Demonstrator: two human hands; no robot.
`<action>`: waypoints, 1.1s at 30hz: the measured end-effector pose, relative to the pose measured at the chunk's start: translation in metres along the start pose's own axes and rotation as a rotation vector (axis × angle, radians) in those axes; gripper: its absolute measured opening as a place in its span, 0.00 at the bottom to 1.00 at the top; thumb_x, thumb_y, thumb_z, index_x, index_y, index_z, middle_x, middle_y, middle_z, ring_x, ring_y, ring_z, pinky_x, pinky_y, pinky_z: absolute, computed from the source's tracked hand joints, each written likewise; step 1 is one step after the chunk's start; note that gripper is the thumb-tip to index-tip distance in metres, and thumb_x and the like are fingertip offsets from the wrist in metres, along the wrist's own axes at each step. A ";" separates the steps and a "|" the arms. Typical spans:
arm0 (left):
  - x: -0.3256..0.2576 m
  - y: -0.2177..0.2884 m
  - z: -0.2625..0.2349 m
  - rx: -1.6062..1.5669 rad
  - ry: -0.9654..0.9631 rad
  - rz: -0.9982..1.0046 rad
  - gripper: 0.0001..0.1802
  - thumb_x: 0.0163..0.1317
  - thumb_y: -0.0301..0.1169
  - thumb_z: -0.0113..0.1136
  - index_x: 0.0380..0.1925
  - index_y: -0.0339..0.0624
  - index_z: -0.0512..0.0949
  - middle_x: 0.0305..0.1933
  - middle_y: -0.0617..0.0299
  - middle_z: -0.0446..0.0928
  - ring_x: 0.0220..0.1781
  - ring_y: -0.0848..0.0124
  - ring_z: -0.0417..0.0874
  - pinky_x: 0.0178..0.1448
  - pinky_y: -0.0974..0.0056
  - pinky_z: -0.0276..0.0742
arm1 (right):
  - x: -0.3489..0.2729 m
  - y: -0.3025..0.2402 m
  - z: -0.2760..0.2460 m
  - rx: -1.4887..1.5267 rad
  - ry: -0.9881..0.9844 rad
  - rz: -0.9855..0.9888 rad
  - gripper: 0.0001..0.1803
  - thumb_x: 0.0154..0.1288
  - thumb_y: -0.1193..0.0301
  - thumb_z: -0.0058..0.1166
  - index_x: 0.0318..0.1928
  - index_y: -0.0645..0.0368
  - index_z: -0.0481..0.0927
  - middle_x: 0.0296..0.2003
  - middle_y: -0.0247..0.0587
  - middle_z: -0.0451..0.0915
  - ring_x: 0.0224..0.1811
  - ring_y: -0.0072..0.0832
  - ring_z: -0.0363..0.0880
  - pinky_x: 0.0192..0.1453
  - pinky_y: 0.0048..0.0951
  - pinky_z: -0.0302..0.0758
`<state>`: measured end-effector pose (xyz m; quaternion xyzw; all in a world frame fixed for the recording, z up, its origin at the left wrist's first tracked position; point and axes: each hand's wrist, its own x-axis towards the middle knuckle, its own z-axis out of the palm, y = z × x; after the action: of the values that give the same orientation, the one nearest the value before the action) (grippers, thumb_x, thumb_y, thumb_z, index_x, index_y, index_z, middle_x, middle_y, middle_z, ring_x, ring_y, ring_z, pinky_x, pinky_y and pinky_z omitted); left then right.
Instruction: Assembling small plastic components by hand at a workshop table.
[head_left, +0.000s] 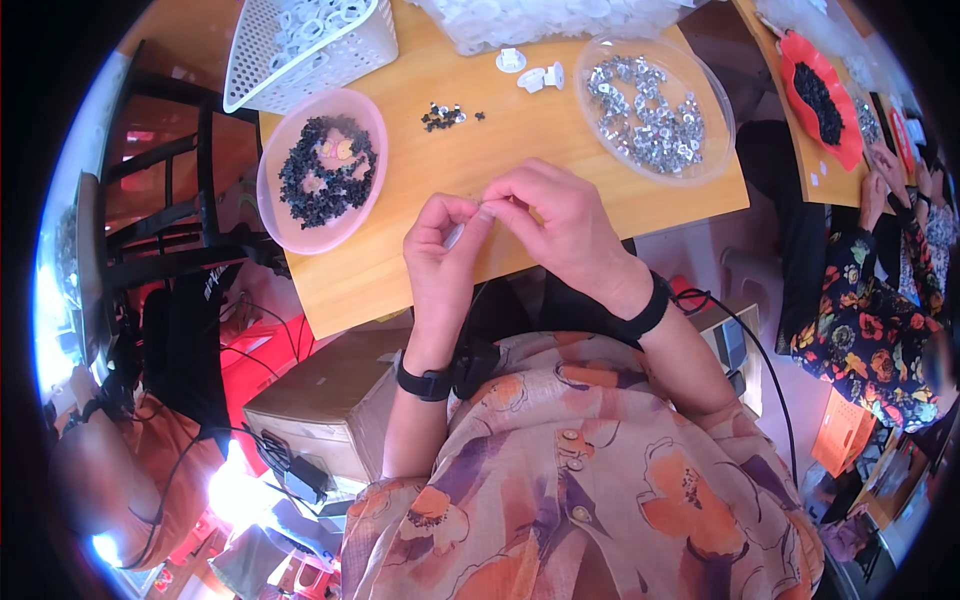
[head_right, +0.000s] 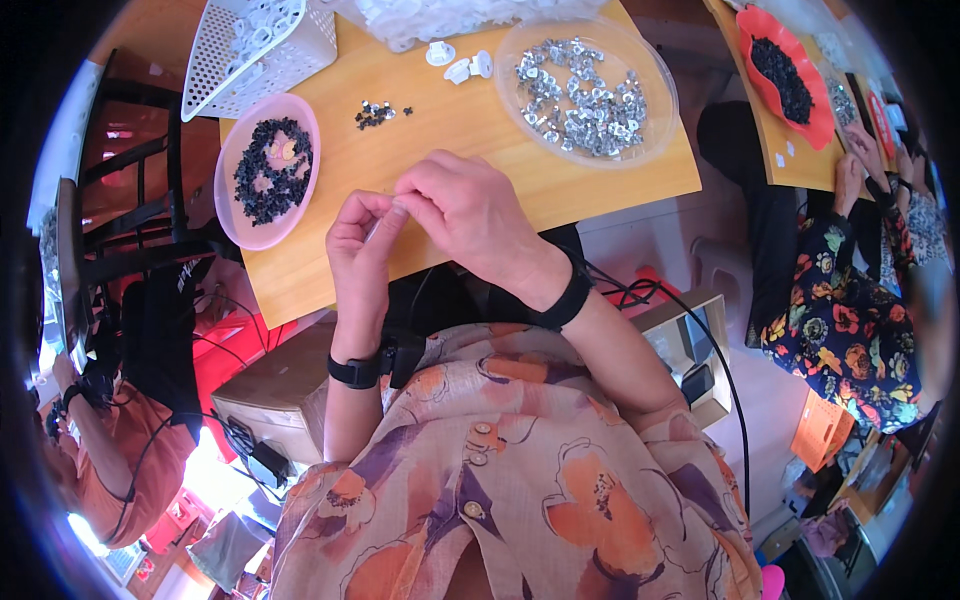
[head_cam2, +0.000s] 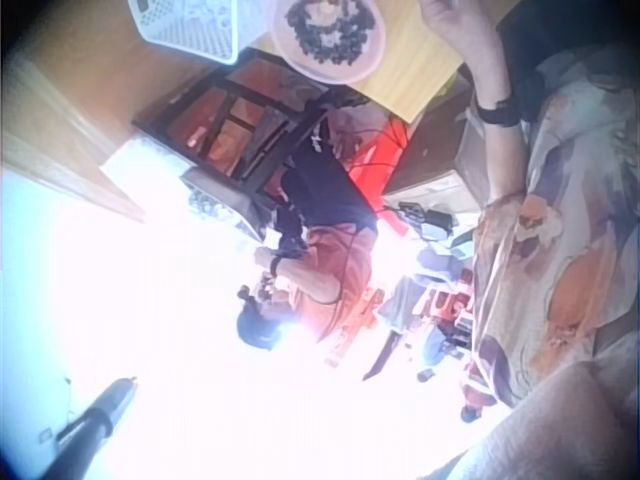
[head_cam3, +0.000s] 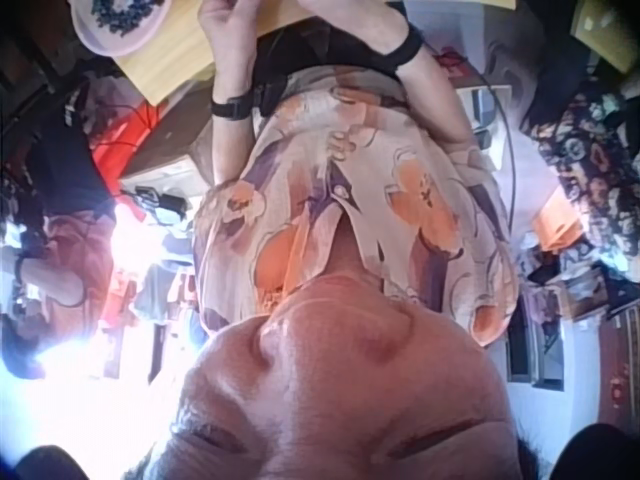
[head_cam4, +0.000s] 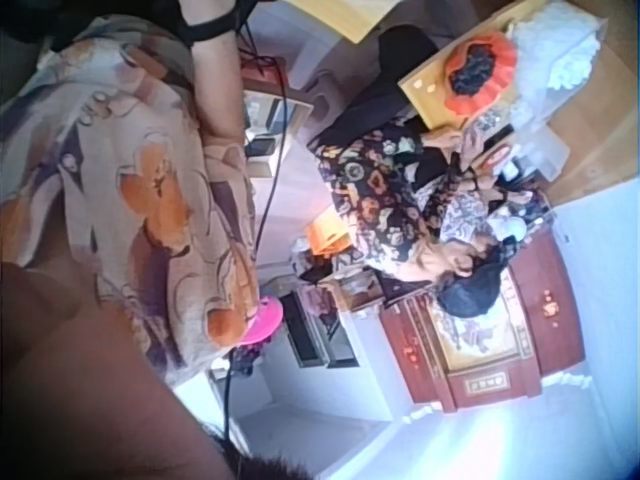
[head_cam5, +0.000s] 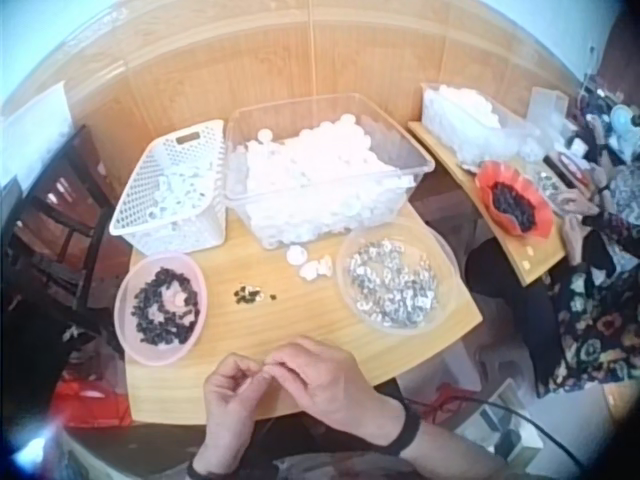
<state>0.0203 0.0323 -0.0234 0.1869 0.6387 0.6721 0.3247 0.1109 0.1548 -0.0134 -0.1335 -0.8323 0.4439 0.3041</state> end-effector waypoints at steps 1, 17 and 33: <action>0.000 0.000 0.000 0.055 -0.001 0.030 0.04 0.61 0.24 0.61 0.30 0.39 0.75 0.31 0.71 0.75 0.36 0.83 0.72 0.43 0.76 0.67 | 0.001 0.000 -0.002 0.004 0.001 0.002 0.03 0.59 0.75 0.57 0.32 0.61 0.77 0.27 0.42 0.76 0.29 0.40 0.77 0.33 0.36 0.72; 0.015 -0.016 -0.015 -1.042 -0.186 -0.424 0.16 0.73 0.35 0.45 0.53 0.36 0.70 0.50 0.54 0.74 0.48 0.68 0.76 0.49 0.66 0.75 | -0.007 -0.002 0.005 0.215 0.048 0.176 0.04 0.62 0.76 0.53 0.34 0.62 0.72 0.30 0.46 0.74 0.32 0.43 0.75 0.35 0.36 0.72; 0.011 -0.008 0.006 -0.790 -0.110 -0.212 0.20 0.75 0.39 0.37 0.56 0.37 0.66 0.65 0.47 0.64 0.66 0.60 0.67 0.69 0.54 0.65 | -0.008 0.008 0.024 0.402 0.093 0.411 0.05 0.65 0.73 0.51 0.36 0.62 0.74 0.30 0.45 0.79 0.32 0.36 0.79 0.37 0.32 0.74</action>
<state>0.0181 0.0434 -0.0328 0.0167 0.3292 0.8174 0.4724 0.1023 0.1397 -0.0331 -0.2567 -0.6684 0.6455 0.2657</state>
